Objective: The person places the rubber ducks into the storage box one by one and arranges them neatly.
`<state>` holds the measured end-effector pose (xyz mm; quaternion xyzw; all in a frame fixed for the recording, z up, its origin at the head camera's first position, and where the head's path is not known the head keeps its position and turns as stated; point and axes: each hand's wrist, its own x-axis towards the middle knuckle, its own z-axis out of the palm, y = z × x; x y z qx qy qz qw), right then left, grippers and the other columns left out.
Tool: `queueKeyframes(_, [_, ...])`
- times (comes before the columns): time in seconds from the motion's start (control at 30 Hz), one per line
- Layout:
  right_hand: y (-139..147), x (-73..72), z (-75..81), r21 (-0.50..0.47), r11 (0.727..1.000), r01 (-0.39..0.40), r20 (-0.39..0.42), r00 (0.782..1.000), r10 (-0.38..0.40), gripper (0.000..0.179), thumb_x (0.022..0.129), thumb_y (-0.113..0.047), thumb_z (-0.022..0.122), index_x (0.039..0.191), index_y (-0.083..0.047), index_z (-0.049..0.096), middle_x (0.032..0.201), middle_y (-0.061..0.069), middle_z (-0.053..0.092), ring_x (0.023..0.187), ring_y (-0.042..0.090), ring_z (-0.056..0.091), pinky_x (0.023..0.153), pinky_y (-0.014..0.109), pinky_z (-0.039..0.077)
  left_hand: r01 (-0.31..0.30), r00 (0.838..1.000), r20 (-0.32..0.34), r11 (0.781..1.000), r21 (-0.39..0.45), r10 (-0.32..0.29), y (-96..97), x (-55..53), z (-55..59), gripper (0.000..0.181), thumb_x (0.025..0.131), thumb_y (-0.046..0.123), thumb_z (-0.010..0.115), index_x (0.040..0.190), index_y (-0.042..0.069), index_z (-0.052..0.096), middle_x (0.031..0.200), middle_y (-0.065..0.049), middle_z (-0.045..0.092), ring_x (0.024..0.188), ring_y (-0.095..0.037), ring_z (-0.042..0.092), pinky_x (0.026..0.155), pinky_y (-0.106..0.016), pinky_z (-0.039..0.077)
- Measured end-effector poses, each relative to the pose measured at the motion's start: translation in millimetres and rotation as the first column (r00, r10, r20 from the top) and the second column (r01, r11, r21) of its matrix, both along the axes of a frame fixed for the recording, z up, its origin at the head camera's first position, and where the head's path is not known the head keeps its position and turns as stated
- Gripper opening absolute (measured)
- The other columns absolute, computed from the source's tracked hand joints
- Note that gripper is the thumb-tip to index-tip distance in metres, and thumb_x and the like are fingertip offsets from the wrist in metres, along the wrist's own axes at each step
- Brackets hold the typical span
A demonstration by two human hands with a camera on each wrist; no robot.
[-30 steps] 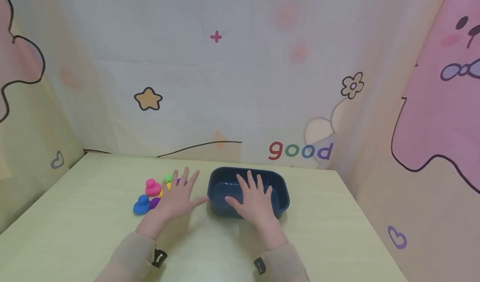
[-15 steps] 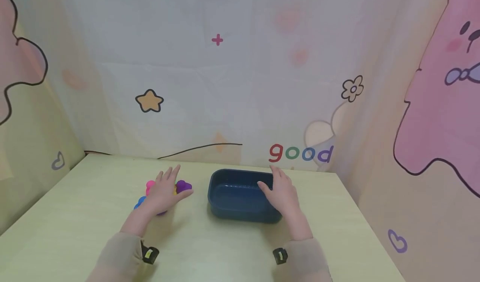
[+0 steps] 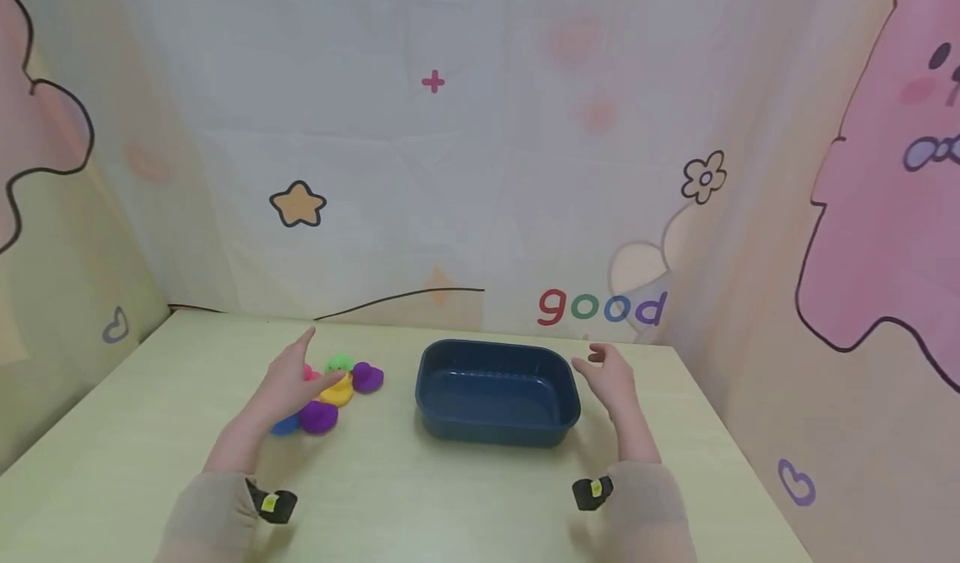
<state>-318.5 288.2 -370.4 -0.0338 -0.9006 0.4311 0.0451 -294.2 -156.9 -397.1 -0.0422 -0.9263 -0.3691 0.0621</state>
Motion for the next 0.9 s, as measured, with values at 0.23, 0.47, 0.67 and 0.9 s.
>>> queueKeyframes(0.23, [19,-6.9,-22.6,-0.282,0.958,-0.056,0.098,0.991,0.087,0.070,0.096,-0.029,0.061,0.143,0.014,0.032,0.141,0.035,0.038,0.123,0.046,0.047,0.103,0.049,0.047,0.016,0.993,0.113,0.998,0.062,-0.023,-21.1,0.9,-6.0,0.088,0.093,0.032,0.064,0.152,-0.008,0.012,0.153,-0.036,0.024,0.138,-0.053,0.027,0.111,-0.065,0.028])
queueKeyframes(0.47, [12,-1.3,-30.5,-0.302,0.953,-0.036,0.175,0.980,0.093,0.061,0.101,-0.020,0.051,0.145,0.014,0.027,0.145,0.034,0.035,0.127,0.044,0.045,0.106,0.046,0.045,-0.002,0.983,0.181,0.999,0.052,-0.008,-35.4,4.9,-13.7,0.083,0.092,0.030,0.065,0.150,-0.009,0.020,0.147,-0.038,0.031,0.133,-0.055,0.034,0.106,-0.067,0.034])
queueKeyframes(0.67, [11,-6.2,-34.5,-0.299,0.952,-0.058,0.200,0.972,0.122,0.058,0.100,-0.017,0.052,0.145,0.014,0.030,0.143,0.033,0.041,0.111,0.023,0.058,0.091,0.029,0.053,-0.025,0.974,0.226,0.997,0.070,0.009,-46.8,5.6,-16.7,0.086,0.088,0.030,0.071,0.149,-0.007,0.024,0.146,-0.038,0.033,0.132,-0.055,0.034,0.105,-0.067,0.035])
queueKeyframes(0.9, [15,-10.1,-42.7,-0.451,0.891,-0.043,0.227,0.961,0.161,0.061,0.098,-0.012,0.055,0.147,0.013,0.027,0.125,0.014,0.057,0.084,0.002,0.058,0.075,0.016,0.053,-0.034,0.958,0.287,0.990,0.135,-0.006,-60.0,7.8,-22.1,0.088,0.085,0.030,0.075,0.149,-0.006,0.027,0.146,-0.036,0.035,0.131,-0.052,0.037,0.103,-0.063,0.039])
